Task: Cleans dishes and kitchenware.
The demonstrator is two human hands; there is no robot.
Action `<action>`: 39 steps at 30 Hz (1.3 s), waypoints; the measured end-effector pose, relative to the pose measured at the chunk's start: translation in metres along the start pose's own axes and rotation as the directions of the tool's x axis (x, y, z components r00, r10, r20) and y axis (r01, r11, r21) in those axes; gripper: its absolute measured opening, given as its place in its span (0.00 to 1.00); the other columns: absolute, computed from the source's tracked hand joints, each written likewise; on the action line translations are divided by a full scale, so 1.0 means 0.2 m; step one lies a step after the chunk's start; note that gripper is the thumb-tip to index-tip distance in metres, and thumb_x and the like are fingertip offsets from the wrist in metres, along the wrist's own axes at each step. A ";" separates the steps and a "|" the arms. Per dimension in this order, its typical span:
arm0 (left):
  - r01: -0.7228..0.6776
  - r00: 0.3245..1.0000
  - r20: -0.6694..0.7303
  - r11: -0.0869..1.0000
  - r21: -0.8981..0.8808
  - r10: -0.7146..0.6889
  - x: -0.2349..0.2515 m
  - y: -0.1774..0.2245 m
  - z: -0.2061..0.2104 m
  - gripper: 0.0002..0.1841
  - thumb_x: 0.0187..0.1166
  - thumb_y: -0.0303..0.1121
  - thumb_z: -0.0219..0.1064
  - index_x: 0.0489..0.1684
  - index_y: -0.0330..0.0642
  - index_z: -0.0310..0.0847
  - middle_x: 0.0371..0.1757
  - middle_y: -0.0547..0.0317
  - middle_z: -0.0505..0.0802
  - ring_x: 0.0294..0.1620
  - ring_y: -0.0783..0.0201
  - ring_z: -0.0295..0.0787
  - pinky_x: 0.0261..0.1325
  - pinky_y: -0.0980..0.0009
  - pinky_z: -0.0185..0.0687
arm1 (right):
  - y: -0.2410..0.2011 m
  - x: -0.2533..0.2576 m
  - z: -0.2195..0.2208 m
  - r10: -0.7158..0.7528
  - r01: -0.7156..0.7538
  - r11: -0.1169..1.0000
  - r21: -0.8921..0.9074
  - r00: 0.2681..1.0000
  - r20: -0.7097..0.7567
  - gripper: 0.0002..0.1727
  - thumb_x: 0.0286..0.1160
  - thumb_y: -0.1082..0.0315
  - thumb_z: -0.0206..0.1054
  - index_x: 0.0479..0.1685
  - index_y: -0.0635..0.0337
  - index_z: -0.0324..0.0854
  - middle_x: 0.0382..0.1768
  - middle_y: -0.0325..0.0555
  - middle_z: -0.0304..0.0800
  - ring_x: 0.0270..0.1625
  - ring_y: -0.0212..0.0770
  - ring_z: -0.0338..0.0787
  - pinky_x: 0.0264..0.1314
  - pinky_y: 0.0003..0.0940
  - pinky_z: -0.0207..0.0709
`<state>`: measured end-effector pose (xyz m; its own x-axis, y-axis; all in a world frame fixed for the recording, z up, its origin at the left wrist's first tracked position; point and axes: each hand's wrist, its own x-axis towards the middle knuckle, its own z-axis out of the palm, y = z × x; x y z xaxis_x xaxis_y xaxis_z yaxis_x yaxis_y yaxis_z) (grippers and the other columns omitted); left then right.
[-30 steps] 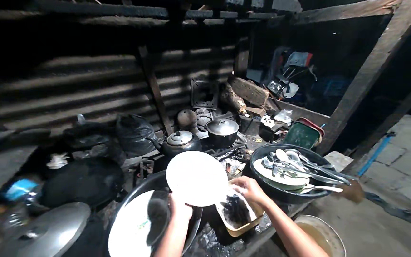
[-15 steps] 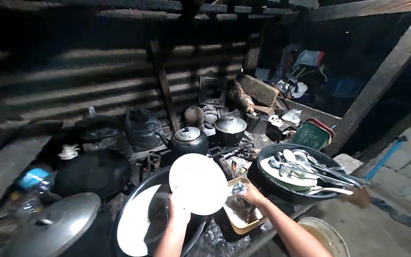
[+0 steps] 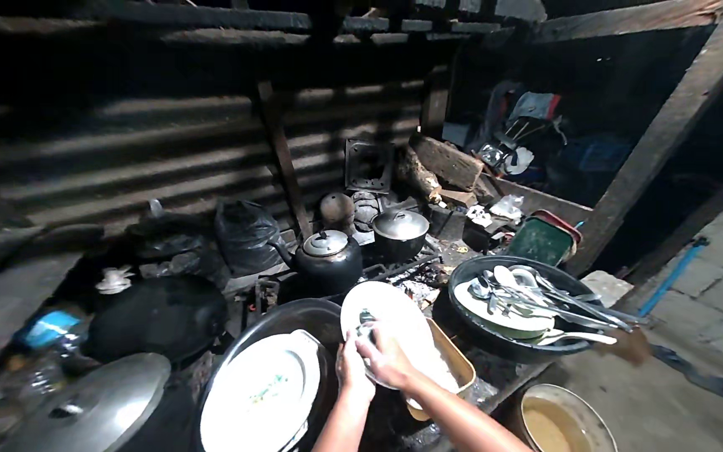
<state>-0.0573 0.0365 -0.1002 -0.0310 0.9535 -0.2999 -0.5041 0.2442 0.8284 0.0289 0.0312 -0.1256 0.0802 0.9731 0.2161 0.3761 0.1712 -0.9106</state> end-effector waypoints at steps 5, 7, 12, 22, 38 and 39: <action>0.065 0.997 0.047 0.998 -0.019 -0.064 -0.06 -0.06 -0.02 0.24 0.96 0.43 0.44 0.76 0.34 0.69 0.65 0.43 0.86 0.63 0.57 0.86 0.64 0.58 0.83 | 0.17 0.22 -0.07 -0.063 -0.056 0.948 -0.314 0.932 -0.358 0.25 0.82 0.64 0.59 0.68 0.78 0.78 0.89 0.70 0.58 0.93 0.64 0.58 0.95 0.52 0.48; 0.086 0.995 0.047 0.996 -0.038 -0.084 -0.06 -0.08 -0.02 0.23 0.96 0.43 0.44 0.74 0.34 0.71 0.63 0.43 0.87 0.61 0.57 0.86 0.64 0.58 0.83 | 0.13 0.21 -0.04 0.025 -0.128 0.956 -0.264 0.933 -0.360 0.25 0.86 0.66 0.57 0.75 0.76 0.73 0.90 0.68 0.58 0.91 0.59 0.63 0.92 0.45 0.56; 0.012 0.993 0.116 0.993 -0.120 0.002 0.10 0.01 -0.06 0.24 0.96 0.45 0.37 0.69 0.37 0.72 0.53 0.51 0.88 0.52 0.63 0.86 0.55 0.63 0.84 | 0.09 -0.02 -0.01 -0.250 0.295 0.923 -0.248 0.948 0.197 0.27 0.87 0.63 0.55 0.74 0.77 0.75 0.83 0.66 0.73 0.88 0.59 0.69 0.94 0.56 0.50; 0.119 0.975 0.196 0.990 -0.071 -0.104 -0.01 -0.08 0.04 0.25 0.97 0.44 0.38 0.75 0.37 0.72 0.63 0.48 0.88 0.62 0.60 0.85 0.66 0.60 0.81 | 0.09 0.11 -0.04 -0.217 0.146 0.933 -0.328 0.957 -0.193 0.32 0.81 0.68 0.58 0.85 0.75 0.65 0.86 0.68 0.66 0.91 0.60 0.63 0.94 0.49 0.55; 0.254 0.737 0.608 0.954 0.159 -0.297 0.07 -0.19 -0.16 0.14 0.89 0.26 0.47 0.65 0.34 0.72 0.50 0.53 0.91 0.50 0.64 0.90 0.52 0.67 0.89 | -0.31 0.28 -0.49 -0.576 0.503 0.817 -0.281 0.684 -0.448 0.15 0.61 0.60 0.77 0.32 0.66 0.87 0.29 0.44 0.90 0.30 0.33 0.88 0.36 0.35 0.85; 0.219 0.689 0.660 0.955 0.202 -0.298 0.06 -0.12 -0.16 0.15 0.93 0.34 0.44 0.65 0.38 0.73 0.50 0.57 0.90 0.51 0.67 0.89 0.55 0.67 0.88 | -0.30 0.30 -0.48 -0.577 0.445 0.809 -0.384 0.725 -0.376 0.16 0.64 0.57 0.77 0.30 0.64 0.88 0.28 0.47 0.91 0.32 0.41 0.91 0.38 0.44 0.86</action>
<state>-0.0733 0.0359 -0.1384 0.6987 0.7014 -0.1409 -0.3138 0.4775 0.8207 0.0993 0.0644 -0.0246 0.1881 0.5491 0.8143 0.6941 0.5123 -0.5057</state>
